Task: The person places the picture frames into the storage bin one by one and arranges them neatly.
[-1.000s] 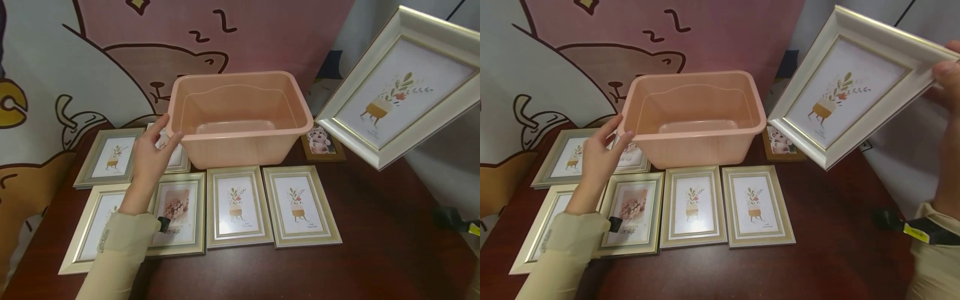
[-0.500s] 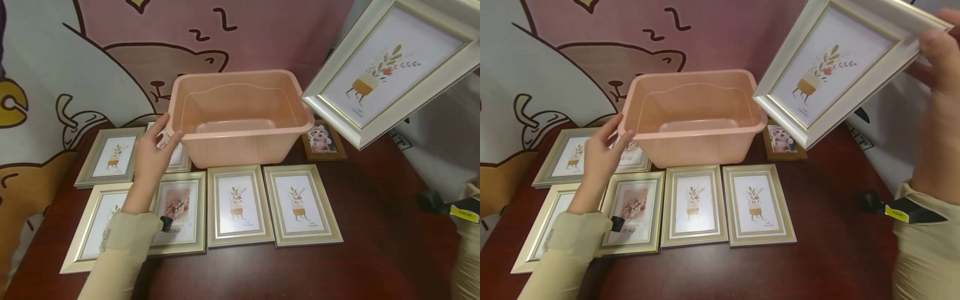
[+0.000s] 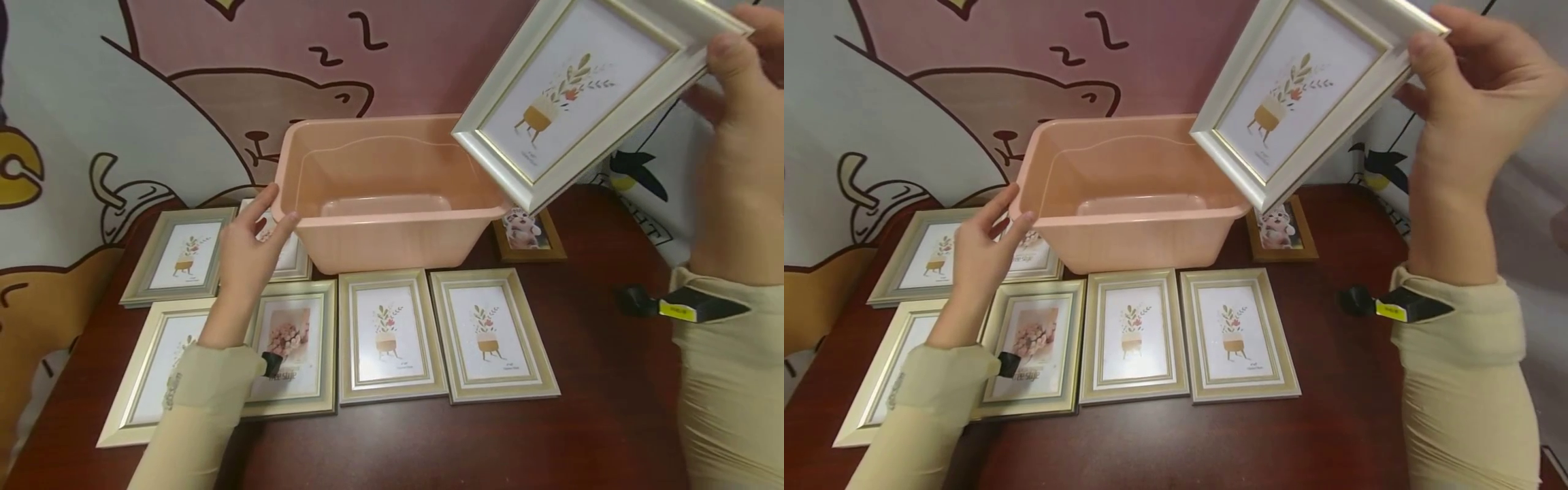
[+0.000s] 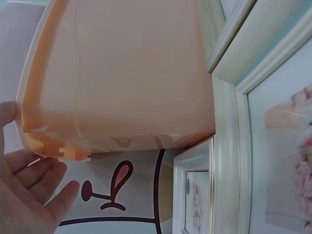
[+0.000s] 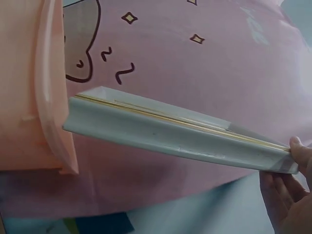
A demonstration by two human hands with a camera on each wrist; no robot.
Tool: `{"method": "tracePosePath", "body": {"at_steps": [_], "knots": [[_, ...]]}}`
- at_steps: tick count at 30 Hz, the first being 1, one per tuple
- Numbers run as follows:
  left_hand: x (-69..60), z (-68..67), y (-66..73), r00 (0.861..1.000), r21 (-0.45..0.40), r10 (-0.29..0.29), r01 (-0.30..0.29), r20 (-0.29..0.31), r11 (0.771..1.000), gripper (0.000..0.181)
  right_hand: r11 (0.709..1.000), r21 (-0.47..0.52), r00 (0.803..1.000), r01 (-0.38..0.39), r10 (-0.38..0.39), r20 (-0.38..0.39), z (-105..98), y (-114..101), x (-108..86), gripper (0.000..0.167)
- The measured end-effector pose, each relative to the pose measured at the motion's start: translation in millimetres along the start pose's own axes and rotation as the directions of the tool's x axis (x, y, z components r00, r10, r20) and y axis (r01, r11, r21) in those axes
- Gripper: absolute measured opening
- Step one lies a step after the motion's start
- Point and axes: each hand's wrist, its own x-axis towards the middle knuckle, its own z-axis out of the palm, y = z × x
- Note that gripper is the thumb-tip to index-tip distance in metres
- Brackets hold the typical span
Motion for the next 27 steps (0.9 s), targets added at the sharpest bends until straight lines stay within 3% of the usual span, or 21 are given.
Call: {"method": "tracePosePath", "body": {"at_steps": [2,7,15,23,27], "knots": [[-0.1,0.2,0.2,1.0,-0.004,0.0,0.0,-0.001,1.0,0.056,0.996,0.091,1.0,0.02,-0.018,-0.026,8,3,-2.6,0.028],[0.1,0.2,0.7,1.0,-0.001,-0.004,0.004,0.002,1.0,0.056,0.989,0.1,0.993,0.106,-0.099,-0.069,30,8,-9.4,0.017],[0.3,0.3,-0.4,1.0,0.016,0.004,-0.004,-0.001,1.0,0.056,0.976,0.157,0.988,0.151,-0.143,-0.059,51,22,-8.4,0.016],[0.0,0.9,-0.6,1.0,0.016,0.003,-0.003,0.001,1.0,0.056,0.961,-0.033,0.961,0.276,-0.275,0.03,57,50,-13.7,0.014],[-0.1,1.3,-0.6,1.0,0.017,0.005,-0.005,-0.004,1.0,0.056,0.95,-0.057,0.95,0.307,-0.303,0.078,59,61,-18.7,0.016]]}}
